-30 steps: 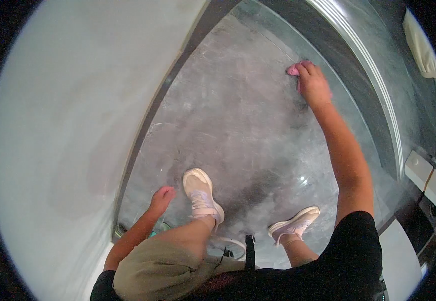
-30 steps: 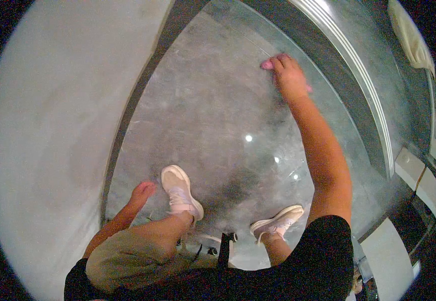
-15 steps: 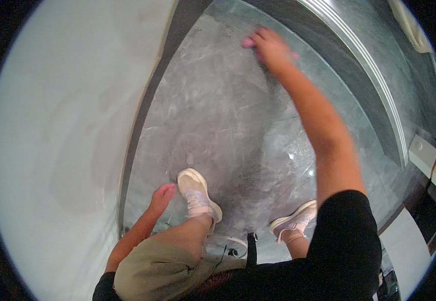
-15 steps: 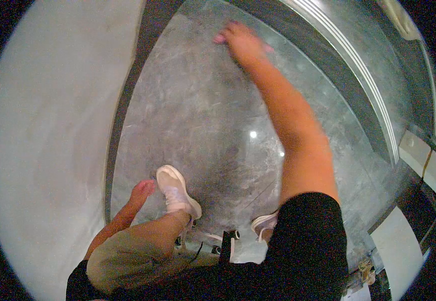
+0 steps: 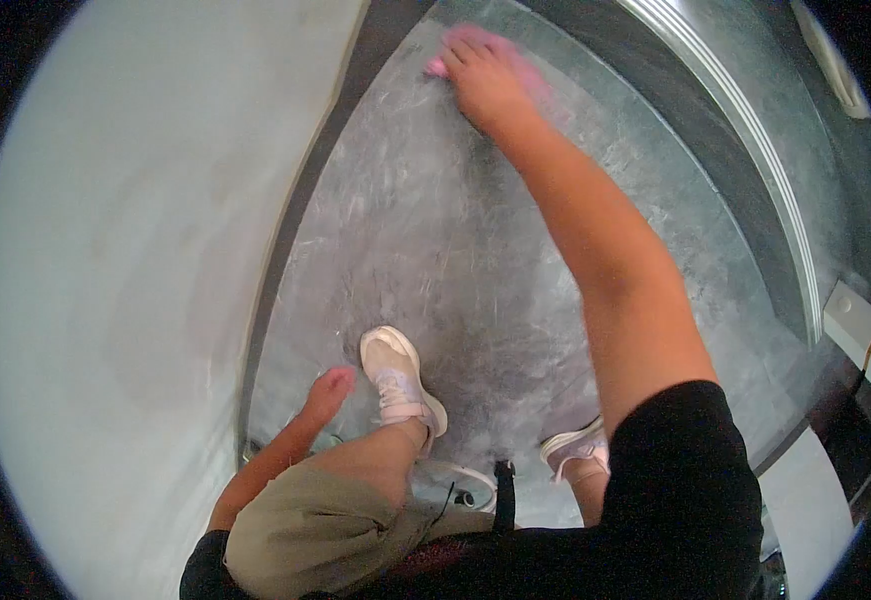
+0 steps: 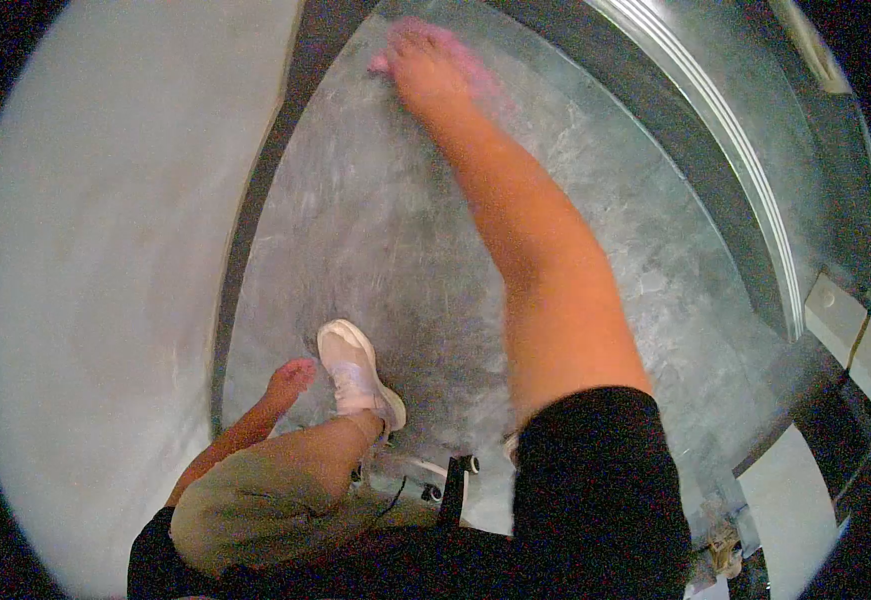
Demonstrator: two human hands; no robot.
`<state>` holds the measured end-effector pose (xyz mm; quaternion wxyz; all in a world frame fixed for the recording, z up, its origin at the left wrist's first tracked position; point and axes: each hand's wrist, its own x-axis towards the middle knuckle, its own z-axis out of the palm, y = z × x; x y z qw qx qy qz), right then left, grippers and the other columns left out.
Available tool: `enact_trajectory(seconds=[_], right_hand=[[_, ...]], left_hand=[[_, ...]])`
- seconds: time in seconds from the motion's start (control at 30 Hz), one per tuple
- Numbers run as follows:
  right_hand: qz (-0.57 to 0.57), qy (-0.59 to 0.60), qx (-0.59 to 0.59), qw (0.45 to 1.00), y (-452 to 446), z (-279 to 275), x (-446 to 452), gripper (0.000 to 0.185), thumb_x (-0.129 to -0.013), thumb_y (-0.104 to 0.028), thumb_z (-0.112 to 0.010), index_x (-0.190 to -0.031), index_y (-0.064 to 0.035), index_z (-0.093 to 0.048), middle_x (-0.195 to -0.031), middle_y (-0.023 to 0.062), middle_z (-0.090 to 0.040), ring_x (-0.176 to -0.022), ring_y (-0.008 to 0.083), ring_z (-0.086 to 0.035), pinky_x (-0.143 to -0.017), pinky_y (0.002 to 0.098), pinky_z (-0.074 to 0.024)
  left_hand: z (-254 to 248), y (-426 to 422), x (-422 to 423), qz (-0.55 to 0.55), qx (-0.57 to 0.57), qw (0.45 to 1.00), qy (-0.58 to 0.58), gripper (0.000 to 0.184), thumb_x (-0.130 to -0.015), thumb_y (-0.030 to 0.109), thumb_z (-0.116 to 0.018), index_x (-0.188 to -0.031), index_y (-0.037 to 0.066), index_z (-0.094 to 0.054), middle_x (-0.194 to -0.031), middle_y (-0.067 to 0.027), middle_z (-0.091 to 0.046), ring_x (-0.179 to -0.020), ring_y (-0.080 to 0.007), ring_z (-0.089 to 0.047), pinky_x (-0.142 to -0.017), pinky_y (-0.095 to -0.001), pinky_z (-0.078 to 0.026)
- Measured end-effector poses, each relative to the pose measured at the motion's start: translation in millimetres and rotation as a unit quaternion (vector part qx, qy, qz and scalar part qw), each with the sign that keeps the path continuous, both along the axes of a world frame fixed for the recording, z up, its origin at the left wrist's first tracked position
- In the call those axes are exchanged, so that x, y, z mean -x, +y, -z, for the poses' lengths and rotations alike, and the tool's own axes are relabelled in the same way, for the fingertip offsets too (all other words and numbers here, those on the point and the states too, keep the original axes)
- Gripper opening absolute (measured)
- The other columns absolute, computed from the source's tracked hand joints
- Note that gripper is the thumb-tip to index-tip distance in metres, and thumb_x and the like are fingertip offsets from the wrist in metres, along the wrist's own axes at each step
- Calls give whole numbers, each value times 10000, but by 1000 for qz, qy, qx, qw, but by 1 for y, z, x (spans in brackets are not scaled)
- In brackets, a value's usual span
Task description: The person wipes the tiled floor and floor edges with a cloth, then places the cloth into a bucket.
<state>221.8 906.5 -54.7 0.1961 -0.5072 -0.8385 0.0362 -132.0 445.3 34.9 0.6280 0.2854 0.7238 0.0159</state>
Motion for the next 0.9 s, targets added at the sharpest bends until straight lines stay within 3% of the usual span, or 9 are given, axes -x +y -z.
enact_trajectory(seconds=[0.17, 0.4, 0.47, 0.53, 0.63, 0.73, 0.83, 0.87, 0.9], right_hand=[[-33, 16, 27, 999, 29, 6, -2, 414, -805, -64, -534, -1217, -95, -572, -1302, 94, -551, -1234, 281, -490, -1038, 395, -390], [25, 7, 16, 1000, -94, -34, -126, 377, -758, -6, -584, -1125, -87, -621, -1215, 121, -589, -1151, 306, -544, -959, 408, -440], [24, -7, 37, 999, -101, -33, -122, 363, -760, -14, -592, -1117, -70, -619, -1218, 132, -582, -1144, 314, -543, -954, 413, -441], [-50, 79, 139, 986, -99, -34, -70, 307, -840, -98, -510, -1123, -32, -610, -1203, 136, -598, -1186, 313, -520, -1032, 417, -381], [-224, 77, 37, 971, -83, -12, 13, 300, -846, -134, -553, -1129, -45, -600, -1281, 111, -544, -1208, 298, -491, -1018, 408, -394], [-124, 92, 95, 983, -20, -26, 19, 357, -916, -267, -500, -1186, -44, -568, -1286, 115, -541, -1218, 318, -475, -1035, 467, -351], [108, 59, -82, 989, 56, 0, 0, 248, -876, -199, -531, -1068, -105, -657, -1180, 149, -601, -1119, 319, -543, -927, 409, -456], [114, 59, -81, 988, 52, 1, 1, 248, -876, -199, -531, -1068, -105, -657, -1180, 149, -601, -1119, 319, -543, -927, 409, -456], [133, 56, -82, 986, 48, 3, 6, 312, -899, -233, -503, -1152, -74, -592, -1248, 138, -555, -1189, 325, -489, -989, 461, -381]], left_hand=[[11, 10, -2, -50, 5, 999, -20, 260, -961, 200, -536, -1135, 18, -599, -943, -33, -646, -834, -119, -591, -781, -270, -493], [17, 3, 11, -66, -15, 998, -3, 261, -951, 192, -543, -1138, 20, -600, -953, -54, -657, -854, -133, -608, -780, -289, -501], [18, -9, 18, 32, -9, 999, 41, 261, -937, 181, -539, -1129, 14, -597, -949, -66, -660, -852, -148, -616, -792, -305, -502], [10, -14, 13, 12, 14, 1000, 25, 259, -933, 177, -533, -1124, 13, -596, -945, -68, -660, -850, -154, -617, -793, -309, -501], [-6, -4, -2, 12, 34, 999, 23, 254, -934, 178, -522, -1110, 9, -594, -935, -66, -657, -840, -157, -614, -789, -310, -499], [-11, 6, -4, 50, 15, 998, 32, 252, -944, 187, -515, -1103, 7, -592, -919, -57, -650, -825, -153, -604, -777, -307, -498], [-12, 0, -5, 20, 4, 999, 24, 253, -952, 199, -515, -1095, 6, -593, -900, -45, -642, -810, -145, -595, -774, -304, -497], [-11, -2, -2, -22, 7, 1000, 15, 254, -956, 207, -516, -1088, 5, -596, -888, -39, -638, -802, -142, -591, -776, -302, -496], [-5, -10, 4, -16, 5, 1000, 14, 254, -956, 207, -516, -1088, 5, -596, -888, -39, -638, -802, -142, -591, -776, -302, -496]])
